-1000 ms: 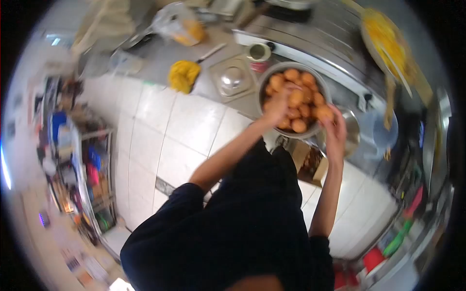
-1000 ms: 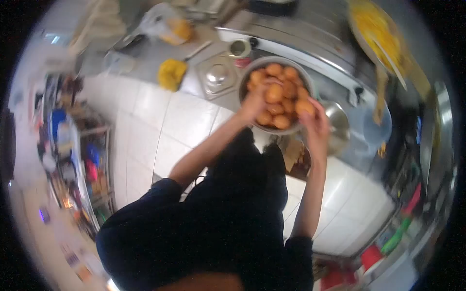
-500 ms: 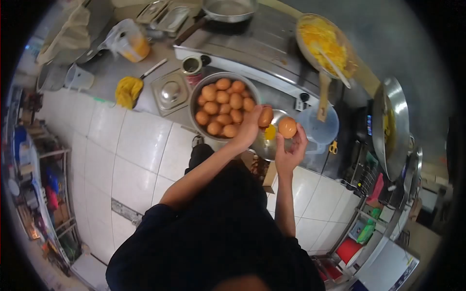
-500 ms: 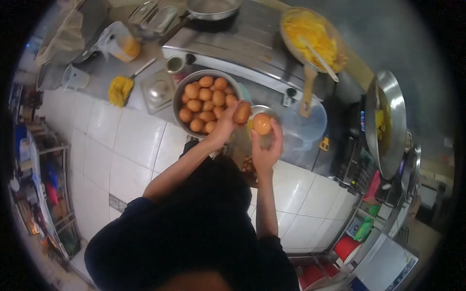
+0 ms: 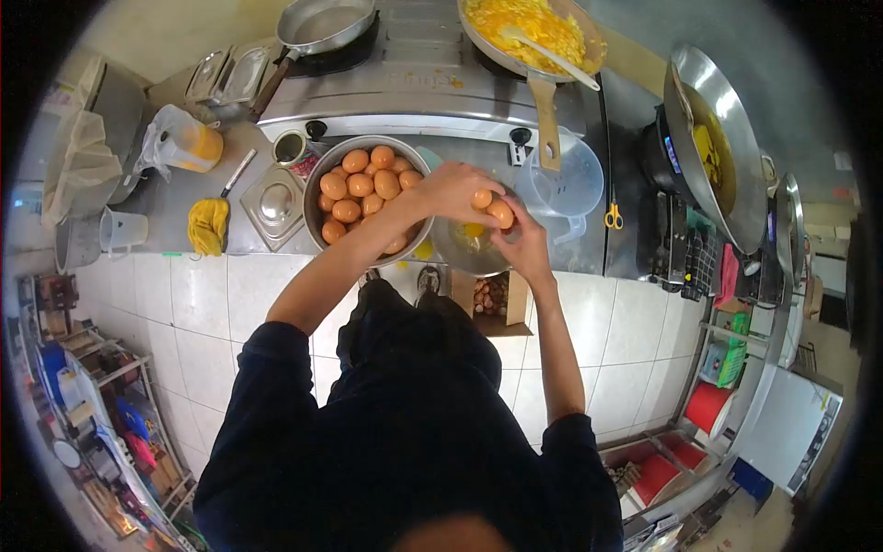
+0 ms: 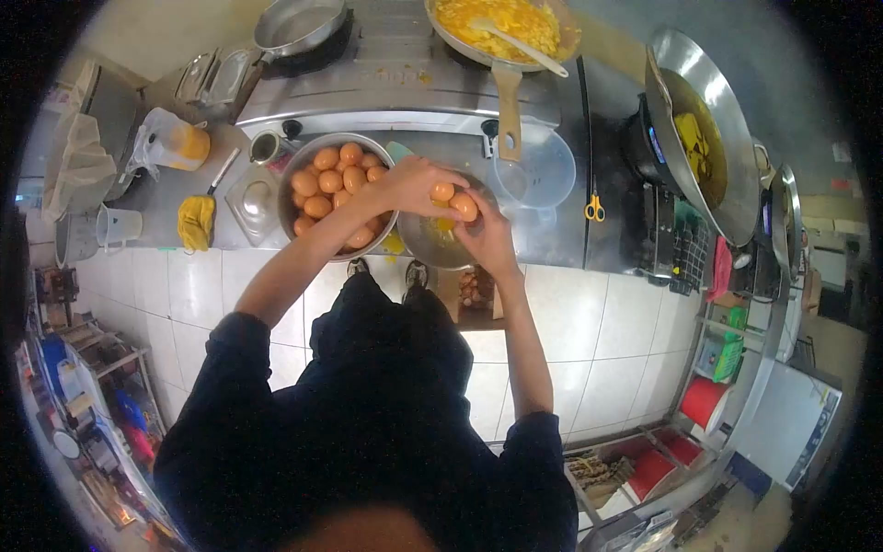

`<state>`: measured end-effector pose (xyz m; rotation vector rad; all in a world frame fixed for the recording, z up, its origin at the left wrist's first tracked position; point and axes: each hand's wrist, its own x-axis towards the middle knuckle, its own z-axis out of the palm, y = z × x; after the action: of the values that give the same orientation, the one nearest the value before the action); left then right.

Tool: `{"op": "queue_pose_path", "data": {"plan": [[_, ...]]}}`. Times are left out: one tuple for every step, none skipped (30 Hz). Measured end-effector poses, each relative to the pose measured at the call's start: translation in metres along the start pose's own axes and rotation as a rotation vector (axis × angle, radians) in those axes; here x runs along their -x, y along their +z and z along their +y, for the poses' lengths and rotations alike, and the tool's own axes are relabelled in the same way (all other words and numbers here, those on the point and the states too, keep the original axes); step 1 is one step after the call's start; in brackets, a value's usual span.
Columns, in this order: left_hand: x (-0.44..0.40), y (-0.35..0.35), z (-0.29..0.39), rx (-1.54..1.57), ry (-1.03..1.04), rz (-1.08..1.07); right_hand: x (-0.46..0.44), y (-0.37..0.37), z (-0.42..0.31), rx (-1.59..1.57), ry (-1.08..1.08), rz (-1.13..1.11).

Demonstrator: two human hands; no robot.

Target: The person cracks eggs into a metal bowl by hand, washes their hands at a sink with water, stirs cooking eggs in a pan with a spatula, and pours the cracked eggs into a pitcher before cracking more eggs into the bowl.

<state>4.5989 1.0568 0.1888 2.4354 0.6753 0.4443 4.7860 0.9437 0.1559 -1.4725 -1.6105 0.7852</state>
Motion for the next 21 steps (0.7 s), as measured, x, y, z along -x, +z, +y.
{"op": "queue_pose_path", "data": {"plan": [[-0.002,0.001,-0.003,0.001,0.005,-0.013,0.000,-0.001,0.001,0.145,-0.004,-0.042],[-0.004,0.003,-0.005,-0.037,0.061,-0.019,0.001,-0.001,0.000,0.140,0.006,-0.036],[-0.006,0.004,-0.008,-0.075,0.116,-0.023,0.002,0.000,0.000,0.148,0.023,-0.040],[-0.007,0.005,-0.012,-0.072,0.117,-0.032,0.003,0.002,0.001,0.156,0.040,-0.047],[-0.008,0.006,-0.015,-0.082,0.133,-0.050,0.004,0.004,0.004,0.151,0.048,-0.045],[-0.007,0.009,-0.018,-0.091,0.149,-0.069,0.004,0.006,0.007,0.128,0.021,-0.010],[-0.007,0.013,-0.020,-0.088,0.149,-0.078,0.006,0.008,0.008,0.104,-0.007,0.026],[-0.006,0.017,-0.022,-0.100,0.169,-0.068,0.007,0.008,0.010,0.100,0.000,0.029],[-0.006,0.018,-0.022,-0.112,0.191,-0.058,0.007,0.006,0.007,0.109,0.009,0.022],[-0.006,0.020,-0.021,-0.109,0.193,-0.066,0.008,0.005,0.005,0.118,0.019,0.015],[-0.005,0.021,-0.021,-0.149,0.202,-0.080,0.010,0.005,0.006,0.115,0.025,0.020],[-0.005,0.021,-0.021,-0.190,0.211,-0.092,0.010,0.005,0.006,0.141,0.013,0.000],[-0.006,0.022,-0.021,-0.190,0.216,-0.096,0.010,0.004,0.007,0.169,-0.001,-0.019],[-0.007,0.021,-0.021,-0.207,0.251,-0.087,0.012,0.003,0.008,0.169,0.002,-0.015],[-0.007,0.022,-0.023,-0.224,0.285,-0.076,0.013,0.001,0.008,0.178,-0.007,-0.029],[-0.008,0.021,-0.027,-0.225,0.289,-0.078,0.014,0.000,0.009,0.186,-0.016,-0.043],[-0.007,0.020,-0.031,-0.221,0.303,-0.059,0.016,-0.002,0.009,0.187,-0.015,-0.039],[-0.008,0.016,-0.028,-0.218,0.315,-0.039,0.017,-0.003,0.007,0.281,-0.079,-0.009],[-0.009,0.013,-0.023,-0.220,0.317,-0.039,0.017,-0.003,0.006,0.375,-0.144,0.021],[-0.010,0.012,-0.017,-0.149,0.220,-0.092,0.018,-0.001,0.003,0.375,-0.143,0.023],[-0.010,0.012,-0.011,-0.079,0.122,-0.143,0.016,0.003,-0.009,0.262,-0.111,0.083]]}}
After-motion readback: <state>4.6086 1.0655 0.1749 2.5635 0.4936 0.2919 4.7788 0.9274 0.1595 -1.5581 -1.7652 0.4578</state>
